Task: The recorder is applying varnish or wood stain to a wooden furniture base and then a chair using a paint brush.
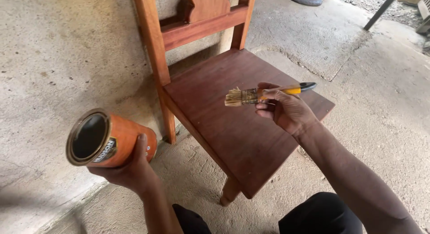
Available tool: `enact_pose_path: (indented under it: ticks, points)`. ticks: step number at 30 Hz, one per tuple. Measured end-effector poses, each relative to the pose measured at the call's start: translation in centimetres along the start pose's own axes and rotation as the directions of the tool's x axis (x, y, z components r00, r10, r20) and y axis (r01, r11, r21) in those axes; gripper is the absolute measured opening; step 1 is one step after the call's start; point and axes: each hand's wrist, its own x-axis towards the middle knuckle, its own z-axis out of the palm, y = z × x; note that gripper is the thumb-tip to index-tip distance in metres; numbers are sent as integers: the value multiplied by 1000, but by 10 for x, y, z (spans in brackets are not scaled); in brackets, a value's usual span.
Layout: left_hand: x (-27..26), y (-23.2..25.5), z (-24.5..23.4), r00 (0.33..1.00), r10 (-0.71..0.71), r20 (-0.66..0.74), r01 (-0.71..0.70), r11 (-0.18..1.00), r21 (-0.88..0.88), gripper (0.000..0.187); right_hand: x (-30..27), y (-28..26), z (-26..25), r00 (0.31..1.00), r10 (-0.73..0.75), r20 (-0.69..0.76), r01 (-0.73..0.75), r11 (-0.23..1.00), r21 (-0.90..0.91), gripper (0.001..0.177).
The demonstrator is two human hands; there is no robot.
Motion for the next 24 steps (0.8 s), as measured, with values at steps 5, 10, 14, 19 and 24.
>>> enact_pose_path:
  ticks: [5, 10, 14, 19, 24]
  points:
    - [9, -6, -10, 999, -11, -37, 11, 1000, 9, 94, 2, -4, 3, 941, -108, 320, 255, 847, -466, 44]
    - [9, -9, -11, 999, -8, -41, 8, 1000, 11, 101, -15, -7, 50, 818, -317, 479, 542, 151, -826, 30]
    - [9, -3, -8, 998, -61, -19, 62, 997, 44, 109, -14, -11, 76, 760, -482, 435, 514, 38, -857, 35]
    - [6, -4, -10, 1000, 17, 18, -19, 996, 91, 110, 24, -1, 73, 888, -438, 140, 336, 411, -847, 39]
    - [5, 0, -11, 1000, 0, 26, -2, 997, 75, 106, 50, 24, 62, 988, -118, -96, 51, 850, -524, 50]
